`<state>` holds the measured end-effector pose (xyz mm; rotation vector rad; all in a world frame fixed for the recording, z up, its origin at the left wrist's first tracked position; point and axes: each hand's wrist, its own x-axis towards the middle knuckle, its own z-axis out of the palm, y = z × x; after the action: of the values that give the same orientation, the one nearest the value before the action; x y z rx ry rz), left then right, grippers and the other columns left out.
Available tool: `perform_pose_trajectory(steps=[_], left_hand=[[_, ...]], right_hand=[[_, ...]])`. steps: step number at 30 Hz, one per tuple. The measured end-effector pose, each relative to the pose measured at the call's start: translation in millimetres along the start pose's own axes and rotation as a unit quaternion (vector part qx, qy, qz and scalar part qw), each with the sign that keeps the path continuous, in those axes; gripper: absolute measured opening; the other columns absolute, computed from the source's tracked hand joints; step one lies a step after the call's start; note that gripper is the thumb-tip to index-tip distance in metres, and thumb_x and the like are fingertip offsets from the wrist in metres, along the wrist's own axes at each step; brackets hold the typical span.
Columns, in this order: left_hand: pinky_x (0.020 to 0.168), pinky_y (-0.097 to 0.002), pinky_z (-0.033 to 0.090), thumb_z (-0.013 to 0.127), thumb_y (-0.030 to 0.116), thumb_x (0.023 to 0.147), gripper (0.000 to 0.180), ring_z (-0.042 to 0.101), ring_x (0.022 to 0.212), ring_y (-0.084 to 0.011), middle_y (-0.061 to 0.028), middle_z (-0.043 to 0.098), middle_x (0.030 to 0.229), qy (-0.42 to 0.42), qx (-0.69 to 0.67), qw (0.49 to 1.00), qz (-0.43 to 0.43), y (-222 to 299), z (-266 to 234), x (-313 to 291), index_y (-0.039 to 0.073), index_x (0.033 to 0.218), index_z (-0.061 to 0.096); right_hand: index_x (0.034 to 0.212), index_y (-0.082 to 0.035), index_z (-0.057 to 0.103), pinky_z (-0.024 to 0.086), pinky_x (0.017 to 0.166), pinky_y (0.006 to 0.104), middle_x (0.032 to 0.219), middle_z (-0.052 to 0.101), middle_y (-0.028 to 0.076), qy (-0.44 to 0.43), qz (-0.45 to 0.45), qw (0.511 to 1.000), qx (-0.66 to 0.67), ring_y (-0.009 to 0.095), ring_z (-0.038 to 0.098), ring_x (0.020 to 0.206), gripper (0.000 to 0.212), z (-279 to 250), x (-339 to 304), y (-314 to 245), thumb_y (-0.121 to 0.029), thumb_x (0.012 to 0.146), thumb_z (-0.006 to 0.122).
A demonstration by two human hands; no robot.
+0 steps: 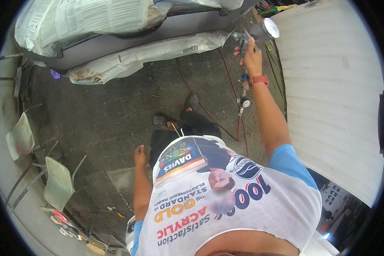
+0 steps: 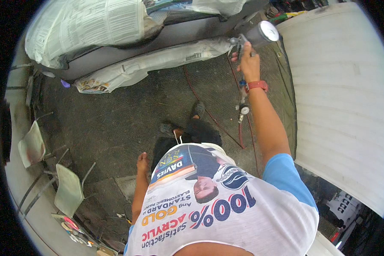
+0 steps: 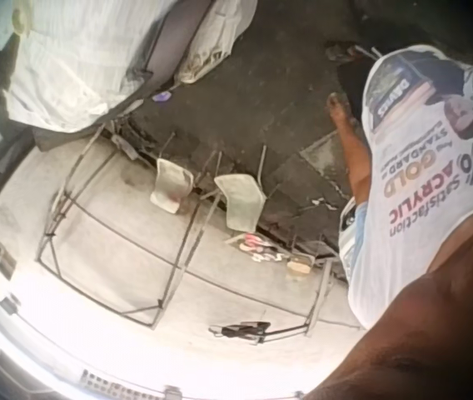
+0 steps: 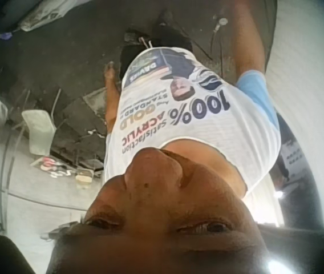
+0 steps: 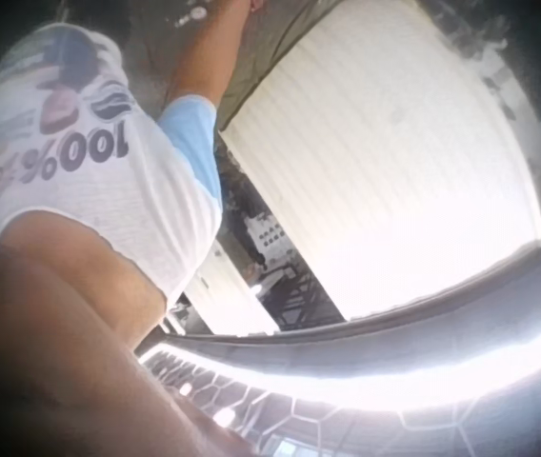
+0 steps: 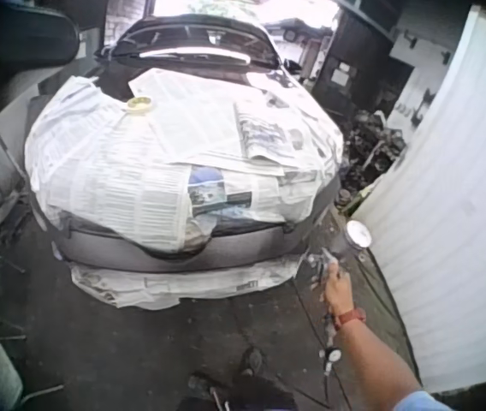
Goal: The person uses a spray gun to apply paint to a car bumper that is covered with newspaper. The person moves around the bumper, spraying different sections to ensure coverage.
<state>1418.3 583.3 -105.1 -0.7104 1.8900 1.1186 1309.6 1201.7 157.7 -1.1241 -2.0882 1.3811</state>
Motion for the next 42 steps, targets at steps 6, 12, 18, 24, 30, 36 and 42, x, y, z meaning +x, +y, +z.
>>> perform_pose_trajectory(steps=[6, 12, 18, 24, 30, 36, 42], left_hand=[[0.112, -0.0417, 0.046, 0.062, 0.048, 0.106, 0.062, 0.06, 0.133, -0.0306, -0.0174, 0.063, 0.145, 0.01, 0.008, 1.0, 0.017, -2.2, -24.0, 12.0, 0.001, 0.146, 0.058], [0.115, -0.044, 0.043, 0.06, 0.051, 0.106, 0.065, 0.058, 0.137, -0.0339, -0.019, 0.06, 0.148, 0.024, 0.092, 0.995, 0.015, -5.1, -39.8, 2.3, 0.001, 0.148, 0.056], [0.118, -0.045, 0.041, 0.059, 0.054, 0.105, 0.07, 0.057, 0.139, -0.0362, -0.0196, 0.06, 0.149, 0.022, 0.141, 0.99, 0.012, -8.4, -34.4, -10.0, 0.0, 0.15, 0.054], [0.116, -0.0444, 0.042, 0.062, 0.054, 0.104, 0.072, 0.057, 0.139, -0.0344, -0.0205, 0.061, 0.148, 0.039, 0.064, 0.997, 0.037, -42.1, -20.0, -14.4, 0.0, 0.149, 0.055], [0.115, -0.0445, 0.044, 0.062, 0.053, 0.104, 0.072, 0.057, 0.139, -0.036, -0.0226, 0.06, 0.149, -0.015, 0.094, 0.995, -0.011, -69.3, 29.9, -45.9, 0.001, 0.152, 0.053], [0.119, -0.0479, 0.04, 0.054, 0.064, 0.103, 0.079, 0.051, 0.144, -0.0406, -0.0239, 0.053, 0.156, -0.166, 0.262, 0.95, -0.04, -64.2, 103.6, -73.8, 0.008, 0.158, 0.048], [0.124, -0.0575, 0.032, 0.051, 0.067, 0.101, 0.081, 0.034, 0.151, -0.0558, -0.0285, 0.02, 0.172, -0.144, 0.402, 0.904, 0.024, -80.7, 157.9, -70.0, 0.022, 0.167, 0.034]], right_hand=[[0.117, 0.006, 0.069, 0.052, 0.043, 0.0297, 0.088, 0.078, 0.014, 0.121, -0.018, 0.992, -0.005, 0.018, 0.075, 0.069, 0.064, -28.1, 32.2, 33.1, -0.052, 0.111, 0.044], [0.116, 0.001, 0.071, 0.049, 0.046, 0.0276, 0.088, 0.077, 0.01, 0.048, -0.035, 0.998, -0.011, 0.015, 0.071, 0.065, 0.056, 36.2, -41.4, 29.6, -0.047, 0.113, 0.042], [0.151, -0.009, 0.06, 0.058, 0.076, 0.0311, 0.09, 0.078, 0.008, -0.108, -0.127, 0.98, 0.113, 0.011, 0.071, 0.082, 0.047, 140.7, -105.8, 38.4, -0.029, 0.109, 0.059], [0.15, -0.008, 0.059, 0.057, 0.088, 0.0344, 0.111, 0.077, 0.018, -0.215, -0.226, 0.947, 0.078, 0.022, 0.074, 0.098, 0.05, 223.0, -140.0, 30.8, -0.031, 0.106, 0.062], [0.138, -0.007, 0.067, 0.056, 0.091, 0.0444, 0.117, 0.073, 0.026, -0.209, -0.231, 0.948, 0.064, 0.042, 0.073, 0.106, 0.048, 213.6, -131.0, 73.2, -0.036, 0.1, 0.068], [0.156, -0.008, 0.053, 0.059, 0.086, 0.0352, 0.125, 0.074, 0.017, -0.103, -0.272, 0.954, 0.068, 0.018, 0.074, 0.098, 0.052, 128.0, -73.8, 146.8, -0.018, 0.105, 0.056], [0.141, 0.0, 0.061, 0.056, 0.067, 0.0303, 0.092, 0.075, 0.01, 0.034, -0.219, 0.972, 0.082, 0.016, 0.071, 0.081, 0.049, 59.6, -1.7, 203.7, -0.037, 0.111, 0.05]])
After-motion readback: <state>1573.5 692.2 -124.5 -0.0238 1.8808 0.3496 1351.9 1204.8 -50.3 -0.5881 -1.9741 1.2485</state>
